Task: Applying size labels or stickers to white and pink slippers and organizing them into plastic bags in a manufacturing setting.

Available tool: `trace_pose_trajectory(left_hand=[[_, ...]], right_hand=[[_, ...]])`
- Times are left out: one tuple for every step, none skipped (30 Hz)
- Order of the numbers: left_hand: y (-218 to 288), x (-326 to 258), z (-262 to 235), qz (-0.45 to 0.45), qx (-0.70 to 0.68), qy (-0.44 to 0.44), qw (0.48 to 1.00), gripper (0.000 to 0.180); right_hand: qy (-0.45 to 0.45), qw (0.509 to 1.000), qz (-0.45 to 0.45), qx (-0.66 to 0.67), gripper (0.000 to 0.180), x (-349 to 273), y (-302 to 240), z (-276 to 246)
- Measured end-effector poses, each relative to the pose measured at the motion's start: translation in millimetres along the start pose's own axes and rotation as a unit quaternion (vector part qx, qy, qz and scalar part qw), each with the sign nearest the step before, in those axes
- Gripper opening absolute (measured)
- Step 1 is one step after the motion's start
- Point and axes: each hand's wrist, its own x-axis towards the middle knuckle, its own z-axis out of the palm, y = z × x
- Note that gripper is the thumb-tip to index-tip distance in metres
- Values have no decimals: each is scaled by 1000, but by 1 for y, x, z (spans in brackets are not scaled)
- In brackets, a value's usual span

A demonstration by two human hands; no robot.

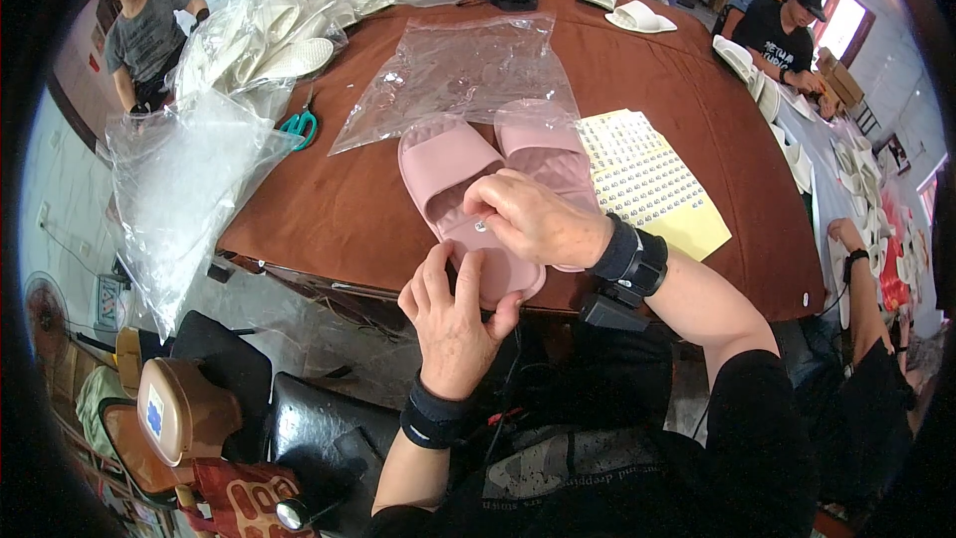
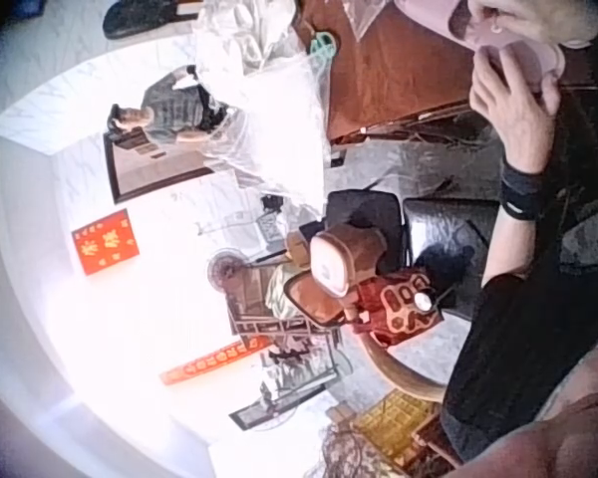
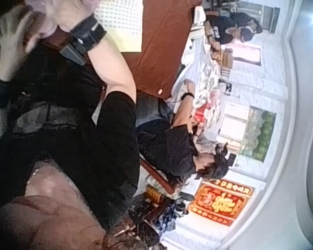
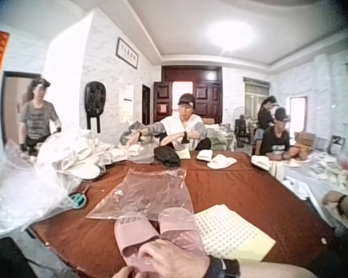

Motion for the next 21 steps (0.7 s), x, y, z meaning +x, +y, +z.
trace_pose_trajectory(left_hand=[[0, 0, 0, 0, 0, 1, 1000, 56], [0, 0, -1, 0, 1, 1, 1000, 56], [0, 0, 0, -2, -2, 2, 1000, 54], [0, 1, 0, -4, -4, 2, 1000, 53], [-1, 0, 1, -4, -5, 2, 1000, 53], [-1, 0, 2, -2, -3, 2, 1000, 55], [-1, 0, 2, 0, -2, 2, 1000, 57], [-1, 0, 2, 0, -2, 2, 1000, 57], [-1, 0, 1, -1, -1, 2, 1000, 56], [-1, 0, 0, -2, 0, 2, 1000, 56], [-1, 0, 0, -2, 0, 2, 1000, 56], [-1, 0, 0, -2, 0, 3, 1000, 56], [-1, 0, 1, -1, 1, 3, 1000, 56], [0, 0, 1, -2, 1, 3, 1000, 56], [0, 0, 1, -2, 0, 4, 1000, 56], [0, 0, 1, -2, 1, 4, 1000, 56], [0, 0, 1, -2, 1, 4, 1000, 56], [1, 0, 1, -1, 2, 4, 1000, 56], [1, 0, 0, 0, 3, 4, 1000, 56], [1, 0, 0, 0, 3, 4, 1000, 56], [1, 0, 0, 0, 2, 4, 1000, 56]], right_hand=[[0, 1000, 0, 0, 17, 0, -1, 0], [-3, 1000, 12, 15, 16, 0, -5, -1], [-6, 999, 24, 29, 16, 0, -6, -2], [-6, 999, 24, 29, 16, 1, -6, -3], [-3, 999, 31, 33, 16, 1, -6, -4], [2, 999, 37, 37, 16, 1, -7, -4], [2, 999, 37, 37, 16, 1, -6, -4], [2, 998, 40, 40, 17, 0, -5, -3], [2, 998, 44, 44, 17, 1, -4, -3], [1, 998, 44, 44, 17, 1, -4, -3], [-2, 998, 39, 42, 18, 1, -5, -3], [-5, 999, 34, 40, 18, 1, -5, -4], [-5, 999, 34, 40, 18, 1, -5, -3], [-10, 999, 34, 34, 18, 1, -4, -2], [-15, 999, 34, 28, 18, 0, -3, -2], [-15, 999, 34, 28, 18, 0, -3, -2], [-15, 999, 24, 19, 18, 0, -3, -1], [-15, 1000, 15, 10, 17, 0, -3, -2], [-14, 1000, 15, 10, 17, 0, -3, -1], [-16, 1000, 14, 11, 17, 0, -2, -1], [-17, 1000, 13, 12, 17, 0, -1, 0]])
